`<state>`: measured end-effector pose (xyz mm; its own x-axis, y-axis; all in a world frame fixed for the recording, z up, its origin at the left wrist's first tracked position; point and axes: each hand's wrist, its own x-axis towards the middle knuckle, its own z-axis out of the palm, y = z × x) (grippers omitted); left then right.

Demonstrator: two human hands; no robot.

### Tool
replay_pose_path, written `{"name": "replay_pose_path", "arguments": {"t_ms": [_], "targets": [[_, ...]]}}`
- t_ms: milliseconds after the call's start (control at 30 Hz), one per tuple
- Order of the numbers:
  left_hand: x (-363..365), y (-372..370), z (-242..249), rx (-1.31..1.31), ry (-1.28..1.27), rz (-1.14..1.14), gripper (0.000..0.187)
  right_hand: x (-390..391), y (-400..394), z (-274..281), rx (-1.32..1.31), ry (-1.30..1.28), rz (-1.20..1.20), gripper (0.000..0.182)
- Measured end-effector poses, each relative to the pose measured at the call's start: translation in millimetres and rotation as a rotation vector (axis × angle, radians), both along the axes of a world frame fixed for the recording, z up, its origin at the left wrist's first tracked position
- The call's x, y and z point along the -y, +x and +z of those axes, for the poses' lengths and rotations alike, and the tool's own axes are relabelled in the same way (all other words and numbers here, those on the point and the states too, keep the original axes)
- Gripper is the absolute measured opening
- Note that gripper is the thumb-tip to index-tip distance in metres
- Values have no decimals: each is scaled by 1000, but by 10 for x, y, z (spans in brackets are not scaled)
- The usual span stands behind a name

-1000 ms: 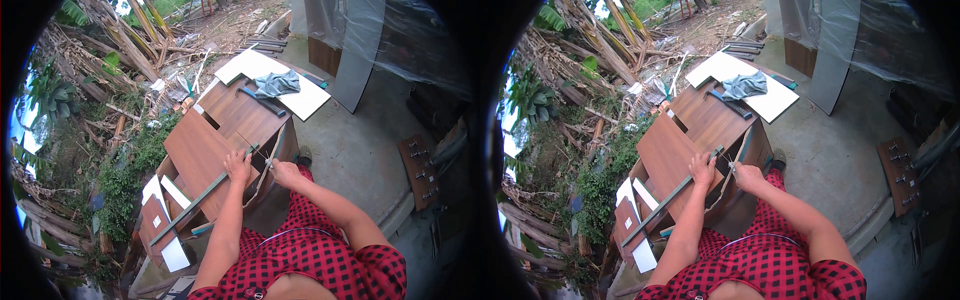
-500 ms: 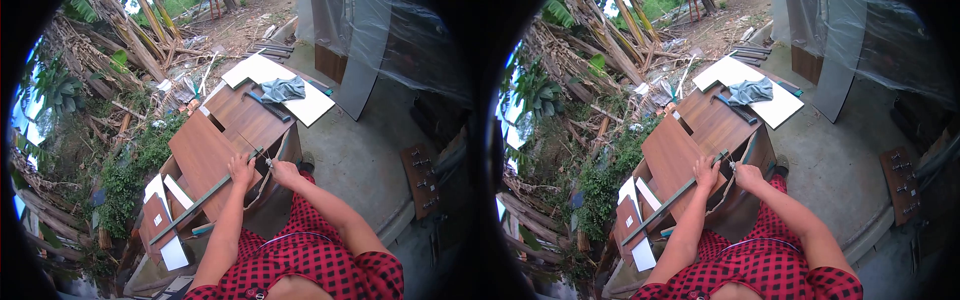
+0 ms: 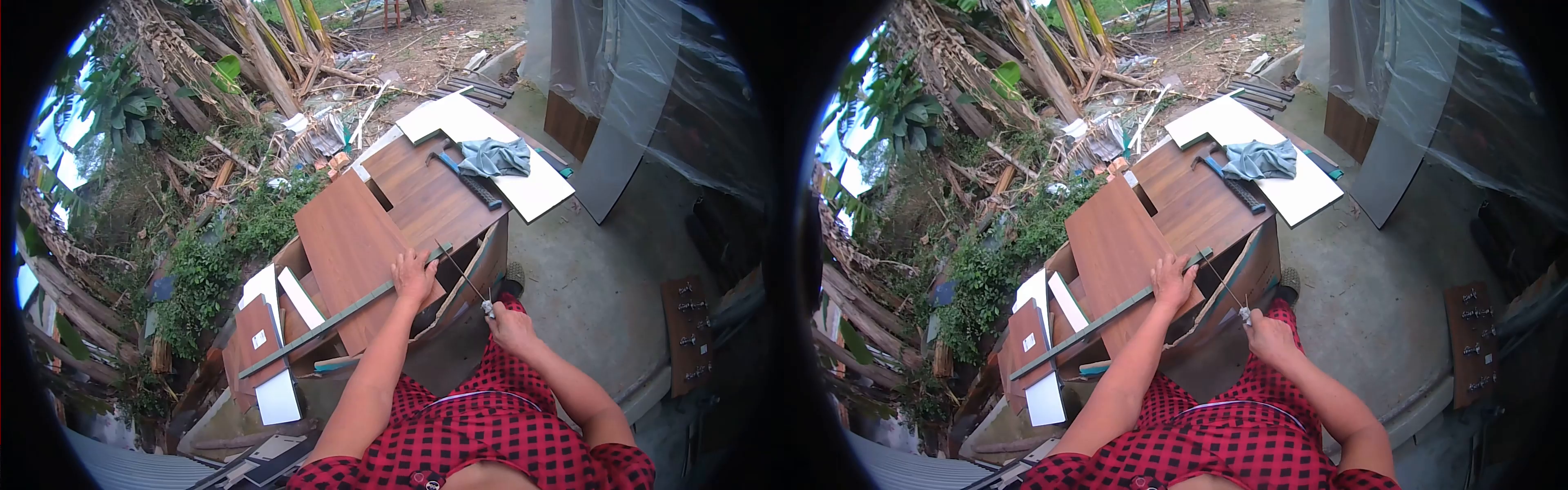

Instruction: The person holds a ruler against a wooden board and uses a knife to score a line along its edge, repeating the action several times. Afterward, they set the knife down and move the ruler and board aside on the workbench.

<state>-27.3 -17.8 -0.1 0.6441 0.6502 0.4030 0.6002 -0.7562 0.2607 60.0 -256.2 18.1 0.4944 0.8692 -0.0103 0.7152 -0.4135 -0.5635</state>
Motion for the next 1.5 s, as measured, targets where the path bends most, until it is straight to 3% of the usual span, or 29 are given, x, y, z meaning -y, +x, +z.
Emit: {"name": "replay_pose_path", "arguments": {"t_ms": [233,600,900,1233,1500], "targets": [[13,-15,30,-24,-10,18,26,-947,169,-31,24,121,16,23],[8,-6,3,-6,-44,13,28,178,-53,-151,-15,25,-23,24],[44,-29,51,4,-11,26,27,-1022,150,-7,45,107,0,24],[57,-21,45,45,-46,33,24,286,-122,-154,-11,-64,-35,24],[-23,-14,36,4,-72,68,29,134,-56,81,-38,-103,36,26]]}}
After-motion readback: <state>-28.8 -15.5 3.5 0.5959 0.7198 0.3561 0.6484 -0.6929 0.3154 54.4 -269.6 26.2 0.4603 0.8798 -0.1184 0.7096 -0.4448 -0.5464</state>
